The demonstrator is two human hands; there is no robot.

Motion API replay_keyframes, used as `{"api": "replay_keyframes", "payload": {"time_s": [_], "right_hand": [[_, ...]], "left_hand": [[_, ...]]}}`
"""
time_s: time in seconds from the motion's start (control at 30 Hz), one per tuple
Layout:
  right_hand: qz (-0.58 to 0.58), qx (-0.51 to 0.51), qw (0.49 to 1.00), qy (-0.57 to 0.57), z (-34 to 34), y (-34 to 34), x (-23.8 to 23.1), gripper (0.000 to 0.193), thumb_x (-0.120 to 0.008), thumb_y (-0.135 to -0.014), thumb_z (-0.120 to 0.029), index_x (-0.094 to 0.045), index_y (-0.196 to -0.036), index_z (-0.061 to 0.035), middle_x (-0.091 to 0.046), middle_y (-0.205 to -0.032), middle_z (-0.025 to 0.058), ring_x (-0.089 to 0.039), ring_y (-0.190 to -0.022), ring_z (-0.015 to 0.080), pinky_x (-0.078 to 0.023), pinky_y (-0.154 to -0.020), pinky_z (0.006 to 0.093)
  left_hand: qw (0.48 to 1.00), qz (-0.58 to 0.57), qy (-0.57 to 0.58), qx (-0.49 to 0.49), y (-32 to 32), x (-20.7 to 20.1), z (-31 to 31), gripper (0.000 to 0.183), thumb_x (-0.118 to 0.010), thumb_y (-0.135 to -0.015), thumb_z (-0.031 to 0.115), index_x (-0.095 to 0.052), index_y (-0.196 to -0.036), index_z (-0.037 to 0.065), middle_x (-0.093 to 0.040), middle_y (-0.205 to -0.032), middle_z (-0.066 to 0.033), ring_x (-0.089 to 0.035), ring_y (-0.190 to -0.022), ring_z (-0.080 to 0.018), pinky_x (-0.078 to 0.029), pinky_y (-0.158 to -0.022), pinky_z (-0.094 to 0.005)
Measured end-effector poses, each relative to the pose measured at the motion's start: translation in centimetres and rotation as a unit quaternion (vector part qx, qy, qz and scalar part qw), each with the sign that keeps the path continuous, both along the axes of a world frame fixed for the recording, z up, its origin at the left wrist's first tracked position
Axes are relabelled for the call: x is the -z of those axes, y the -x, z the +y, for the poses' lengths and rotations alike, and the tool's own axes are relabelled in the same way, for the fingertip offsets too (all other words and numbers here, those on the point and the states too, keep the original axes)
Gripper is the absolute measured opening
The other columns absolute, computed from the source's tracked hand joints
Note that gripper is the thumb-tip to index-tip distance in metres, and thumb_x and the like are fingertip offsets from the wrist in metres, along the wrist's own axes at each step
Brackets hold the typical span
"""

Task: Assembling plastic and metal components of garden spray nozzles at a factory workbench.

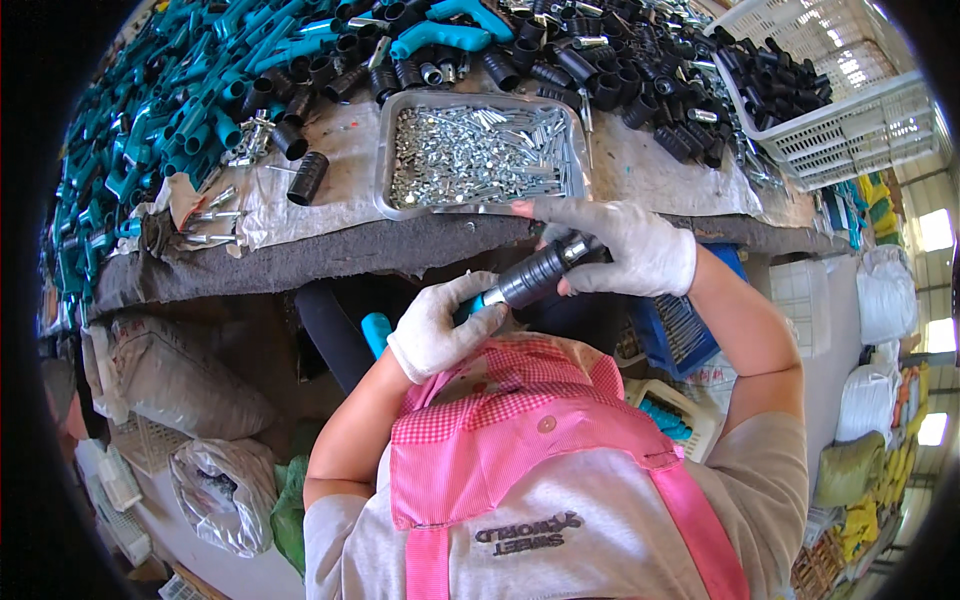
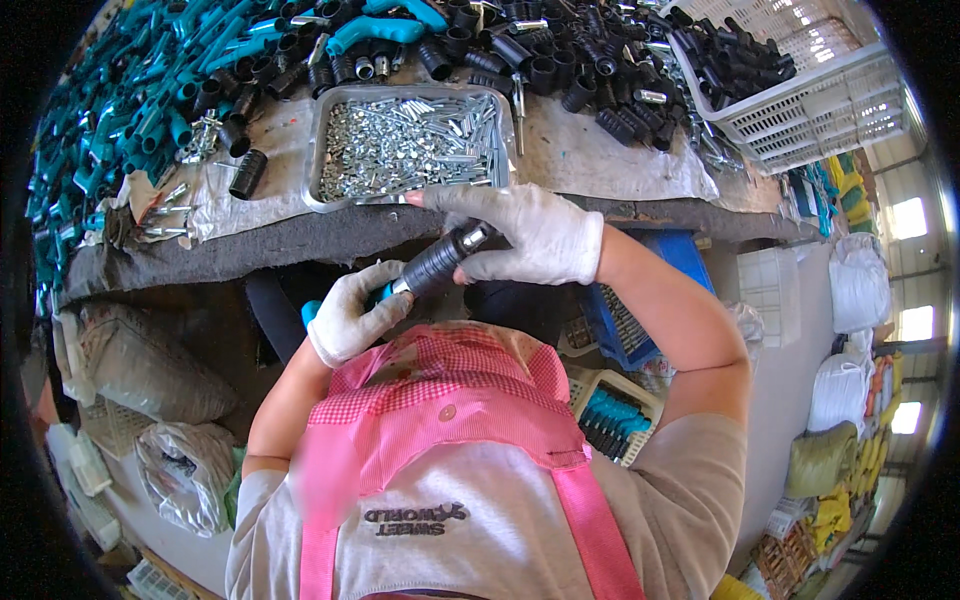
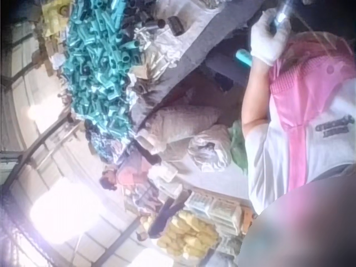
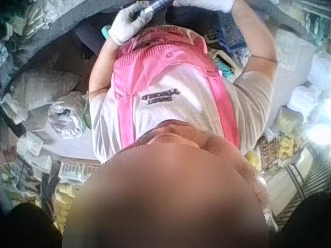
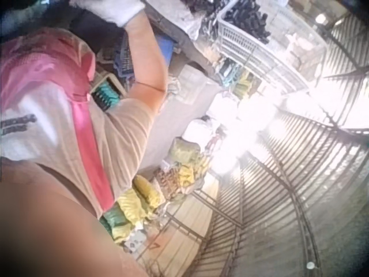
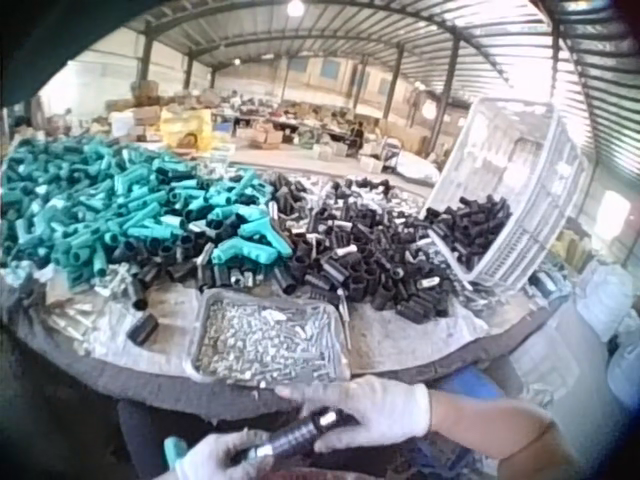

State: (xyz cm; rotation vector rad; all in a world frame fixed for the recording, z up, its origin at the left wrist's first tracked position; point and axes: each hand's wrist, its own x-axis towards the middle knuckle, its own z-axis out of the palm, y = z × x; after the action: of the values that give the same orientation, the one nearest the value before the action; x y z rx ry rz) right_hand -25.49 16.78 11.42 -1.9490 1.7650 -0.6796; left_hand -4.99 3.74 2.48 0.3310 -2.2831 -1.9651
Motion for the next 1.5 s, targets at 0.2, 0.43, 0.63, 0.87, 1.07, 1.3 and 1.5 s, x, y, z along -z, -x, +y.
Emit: {"api": "replay_keyframes", "payload": {"time_s": [0.2,0.43,0.63,0.87,1.07,1.3,1.5], "right_hand": [[-0.089,0.025,0.995,0.04,-0.1,-0.8,0.5,0.046,-0.058,-0.085,-0.009,-0.047,-0.129,-0.0115,-0.067,-0.087,0.0082,-0.067,-0.077,0.0243,-0.054,-0.066,0.032],[-0.129,-0.007,0.992,-0.01,0.8,0.1,1.0,0.074,-0.069,-0.077,-0.015,-0.031,-0.142,-0.0116,-0.066,-0.092,0.0096,-0.063,-0.075,0.0181,-0.051,-0.071,0.0294],[-0.211,0.002,0.977,0.02,0.4,0.9,2.4,0.071,-0.07,-0.08,-0.019,-0.031,-0.139,-0.0081,-0.05,-0.125,0.0104,-0.053,-0.112,0.0187,-0.049,-0.084,0.0343],[-0.47,-0.019,0.875,0.118,-2.6,-6.4,9.2,0.1,-0.077,-0.073,-0.027,-0.012,-0.145,-0.0044,-0.046,-0.129,0.0118,-0.046,-0.117,0.0194,-0.037,-0.1,0.0341],[-0.101,-0.029,0.971,0.215,2.1,-7.6,7.5,0.079,-0.073,-0.068,-0.019,-0.036,-0.135,0.0005,-0.063,-0.097,0.017,-0.062,-0.081,0.035,-0.051,-0.07,0.0383],[-0.31,0.076,0.944,0.083,4.0,-7.3,5.5,0.05,-0.071,-0.078,-0.011,-0.051,-0.122,-0.0024,-0.065,-0.101,0.0099,-0.063,-0.09,0.0169,-0.05,-0.079,0.0294],[-0.197,0.176,0.962,-0.063,5.4,-7.7,9.7,0.047,-0.072,-0.075,-0.029,-0.055,-0.113,-0.0067,-0.065,-0.092,0.0181,-0.065,-0.086,0.0319,-0.052,-0.076,0.0372]], "left_hand": [[0.999,-0.01,-0.05,0.004,0.1,0.9,0.2,0.029,-0.058,-0.087,0.014,-0.055,-0.113,0.001,-0.054,-0.076,0.0015,-0.047,-0.066,-0.0057,-0.041,-0.06,-0.0217],[0.998,-0.042,-0.047,0.016,0.1,0.8,0.5,0.034,-0.059,-0.085,0.017,-0.057,-0.112,-0.004,-0.063,-0.08,-0.0113,-0.059,-0.074,-0.0137,-0.048,-0.072,-0.029],[0.99,-0.026,-0.134,0.024,0.4,0.8,0.2,0.029,-0.058,-0.087,0.019,-0.058,-0.108,-0.002,-0.06,-0.077,-0.0048,-0.054,-0.07,-0.0096,-0.046,-0.067,-0.0262],[0.955,0.144,-0.137,-0.219,1.0,1.1,-0.2,0.021,-0.052,-0.092,0.019,-0.053,-0.1,0.0,-0.054,-0.074,-0.0062,-0.051,-0.064,-0.0119,-0.043,-0.06,-0.0268],[0.719,0.373,-0.469,-0.351,-1.2,-5.3,-7.7,0.028,-0.046,-0.095,0.025,-0.049,-0.113,0.004,-0.056,-0.092,-0.0066,-0.057,-0.082,-0.019,-0.048,-0.079,-0.0337],[0.649,0.326,-0.575,-0.378,-2.3,-1.5,-5.3,0.01,-0.056,-0.089,0.013,-0.049,-0.085,0.007,-0.042,-0.069,0.0023,-0.043,-0.061,-0.0091,-0.044,-0.061,-0.0249],[0.59,0.101,-0.641,-0.481,-1.5,14.2,-3.8,0.015,-0.051,-0.091,0.019,-0.047,-0.079,0.01,-0.047,-0.066,-0.0027,-0.048,-0.061,-0.0154,-0.048,-0.064,-0.0286]]}}
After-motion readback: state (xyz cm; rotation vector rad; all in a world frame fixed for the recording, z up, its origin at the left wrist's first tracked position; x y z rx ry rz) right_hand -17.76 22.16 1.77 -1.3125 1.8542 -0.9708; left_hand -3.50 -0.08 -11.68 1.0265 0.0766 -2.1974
